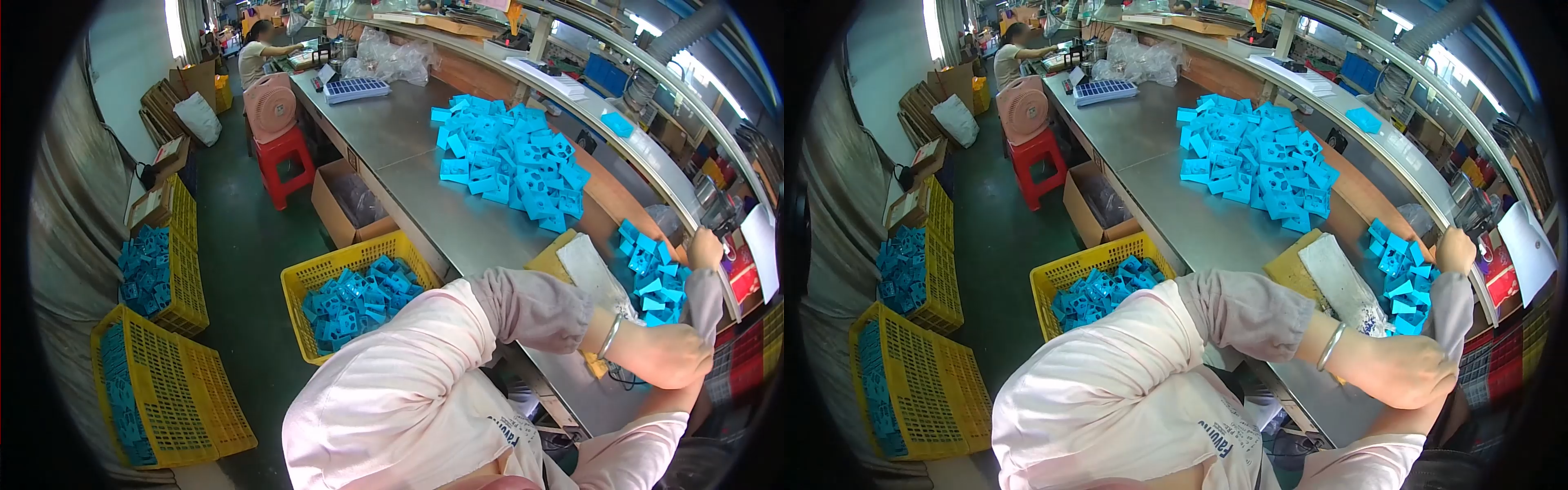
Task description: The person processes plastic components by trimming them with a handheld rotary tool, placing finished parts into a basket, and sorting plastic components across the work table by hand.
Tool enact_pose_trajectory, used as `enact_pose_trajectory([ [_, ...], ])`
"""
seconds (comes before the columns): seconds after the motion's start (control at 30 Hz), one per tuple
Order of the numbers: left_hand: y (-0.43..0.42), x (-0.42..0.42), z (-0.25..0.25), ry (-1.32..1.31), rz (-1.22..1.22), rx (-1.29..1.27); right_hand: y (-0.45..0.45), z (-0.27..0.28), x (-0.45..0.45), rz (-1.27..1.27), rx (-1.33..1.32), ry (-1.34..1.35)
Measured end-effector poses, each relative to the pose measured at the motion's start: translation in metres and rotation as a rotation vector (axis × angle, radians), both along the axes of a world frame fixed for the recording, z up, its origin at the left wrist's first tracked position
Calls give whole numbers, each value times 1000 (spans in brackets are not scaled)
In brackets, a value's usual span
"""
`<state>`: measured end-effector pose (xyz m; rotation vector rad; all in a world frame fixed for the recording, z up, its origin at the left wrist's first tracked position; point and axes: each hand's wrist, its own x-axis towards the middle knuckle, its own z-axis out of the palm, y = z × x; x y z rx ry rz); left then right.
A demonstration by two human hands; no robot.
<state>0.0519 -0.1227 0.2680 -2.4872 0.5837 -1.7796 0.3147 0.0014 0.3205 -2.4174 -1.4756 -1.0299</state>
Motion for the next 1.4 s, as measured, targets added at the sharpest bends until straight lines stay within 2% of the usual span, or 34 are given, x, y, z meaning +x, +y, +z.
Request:
enact_pose_trajectory([
  [0.07,3,-3,-15,25,-51,-87,-4,1,-1,18,36,-4],
  [0.1,5,-6,-23,43,-35,-111,20,-7,68,138,167,150],
  [0.27,7,-10,-42,49,-65,-247,-1,7,68,21,85,25],
  [0.37,-10,-6,-31,-55,-184,-177,6,-1,46,19,44,-47],
  [0.5,-37,-7,-27,-56,-62,-40,15,-23,-7,162,11,-270],
  [0.57,-26,-13,-44,148,-155,-62,15,-34,-41,288,23,-426],
  [0.6,-19,-18,-54,251,-213,-68,13,-31,-61,369,70,-418],
  [0.63,-7,-34,-56,507,-294,-210,2,-24,-79,445,112,-366],
  [0.7,26,-84,-41,299,-250,-138,-45,12,-124,615,271,66],
  [0.73,41,-117,-25,403,-112,-213,-76,27,-136,763,383,284],
  [0.77,61,-144,-6,308,-100,-168,-114,43,-153,866,504,323],
  [0.8,76,-177,11,273,12,-157,-155,54,-165,856,608,381],
  [0.83,79,-207,34,226,19,-326,-195,62,-180,862,754,326],
  [0.87,84,-232,51,173,13,-411,-224,69,-192,987,849,210],
  [0.93,82,-275,81,69,-62,-512,-258,78,-209,1363,821,-104],
  [1.0,74,-303,103,24,-186,-569,-270,84,-223,1534,725,-288],
  [1.2,44,-332,113,104,-470,-670,-281,89,-235,1563,617,-437],
  [1.4,30,-324,102,190,-541,-767,-291,94,-226,1515,596,-497],
])
